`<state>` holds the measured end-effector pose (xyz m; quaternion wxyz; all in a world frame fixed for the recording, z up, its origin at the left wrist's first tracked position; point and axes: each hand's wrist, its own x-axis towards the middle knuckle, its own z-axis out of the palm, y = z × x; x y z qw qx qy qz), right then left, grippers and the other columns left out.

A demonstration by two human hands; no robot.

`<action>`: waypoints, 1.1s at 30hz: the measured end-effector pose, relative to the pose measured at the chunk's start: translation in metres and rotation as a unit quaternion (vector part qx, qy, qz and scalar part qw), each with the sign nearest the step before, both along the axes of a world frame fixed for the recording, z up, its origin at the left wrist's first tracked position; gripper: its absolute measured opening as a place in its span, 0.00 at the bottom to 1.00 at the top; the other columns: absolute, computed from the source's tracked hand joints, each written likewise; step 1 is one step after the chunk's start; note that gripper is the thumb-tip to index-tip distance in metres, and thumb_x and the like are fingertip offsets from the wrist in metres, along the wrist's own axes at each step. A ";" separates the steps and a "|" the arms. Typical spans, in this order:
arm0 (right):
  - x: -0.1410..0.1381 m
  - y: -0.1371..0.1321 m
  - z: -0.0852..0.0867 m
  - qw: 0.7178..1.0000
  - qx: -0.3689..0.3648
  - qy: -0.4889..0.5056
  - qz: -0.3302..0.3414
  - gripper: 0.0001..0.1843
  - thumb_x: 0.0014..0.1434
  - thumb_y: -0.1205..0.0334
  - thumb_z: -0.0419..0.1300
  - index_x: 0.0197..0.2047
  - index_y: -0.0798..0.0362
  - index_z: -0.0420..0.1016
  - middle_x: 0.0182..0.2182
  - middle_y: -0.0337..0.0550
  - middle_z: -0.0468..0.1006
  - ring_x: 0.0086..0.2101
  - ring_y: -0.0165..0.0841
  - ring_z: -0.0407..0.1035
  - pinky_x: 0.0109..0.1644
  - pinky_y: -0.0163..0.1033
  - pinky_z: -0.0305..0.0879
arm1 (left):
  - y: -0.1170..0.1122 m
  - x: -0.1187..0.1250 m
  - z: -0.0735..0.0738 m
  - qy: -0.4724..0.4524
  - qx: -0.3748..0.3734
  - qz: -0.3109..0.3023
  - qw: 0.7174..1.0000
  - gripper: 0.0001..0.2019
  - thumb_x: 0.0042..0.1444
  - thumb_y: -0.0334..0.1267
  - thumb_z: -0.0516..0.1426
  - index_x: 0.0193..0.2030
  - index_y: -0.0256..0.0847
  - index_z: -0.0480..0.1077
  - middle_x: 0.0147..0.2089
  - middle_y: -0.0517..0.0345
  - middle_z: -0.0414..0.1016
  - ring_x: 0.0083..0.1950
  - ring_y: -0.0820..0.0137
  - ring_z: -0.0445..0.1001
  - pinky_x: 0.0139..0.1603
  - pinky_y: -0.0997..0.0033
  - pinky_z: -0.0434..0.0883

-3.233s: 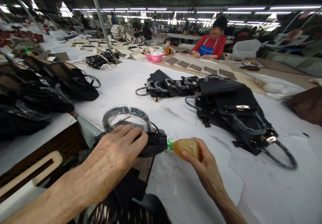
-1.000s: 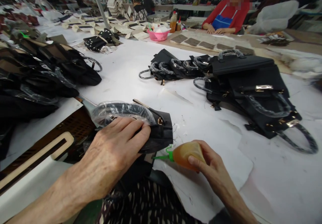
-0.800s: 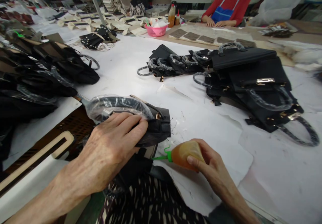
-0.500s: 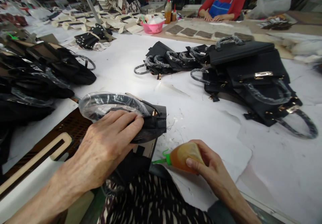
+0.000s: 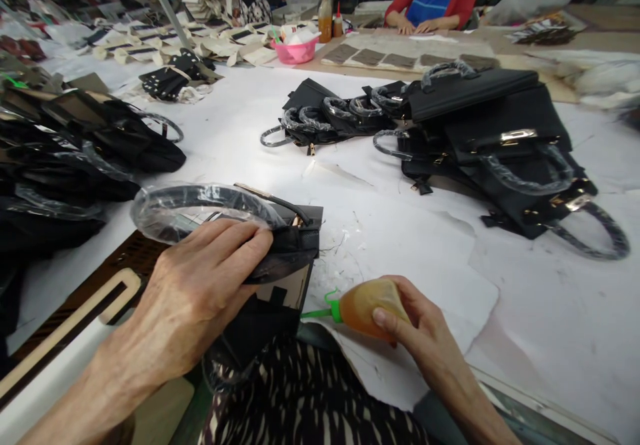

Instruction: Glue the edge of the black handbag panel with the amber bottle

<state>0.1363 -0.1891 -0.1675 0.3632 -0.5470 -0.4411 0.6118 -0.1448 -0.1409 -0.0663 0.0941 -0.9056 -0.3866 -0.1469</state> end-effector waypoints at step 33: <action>0.006 -0.003 -0.011 0.999 -0.030 -0.002 -0.039 0.24 0.58 0.41 0.61 0.39 0.57 0.70 0.26 0.40 0.68 0.23 0.32 0.59 0.20 0.32 0.55 | -0.001 -0.004 -0.005 -0.014 0.043 0.069 0.997 0.11 0.64 0.35 0.52 0.52 0.35 0.65 0.50 0.49 0.71 0.51 0.64 0.71 0.55 0.69 0.68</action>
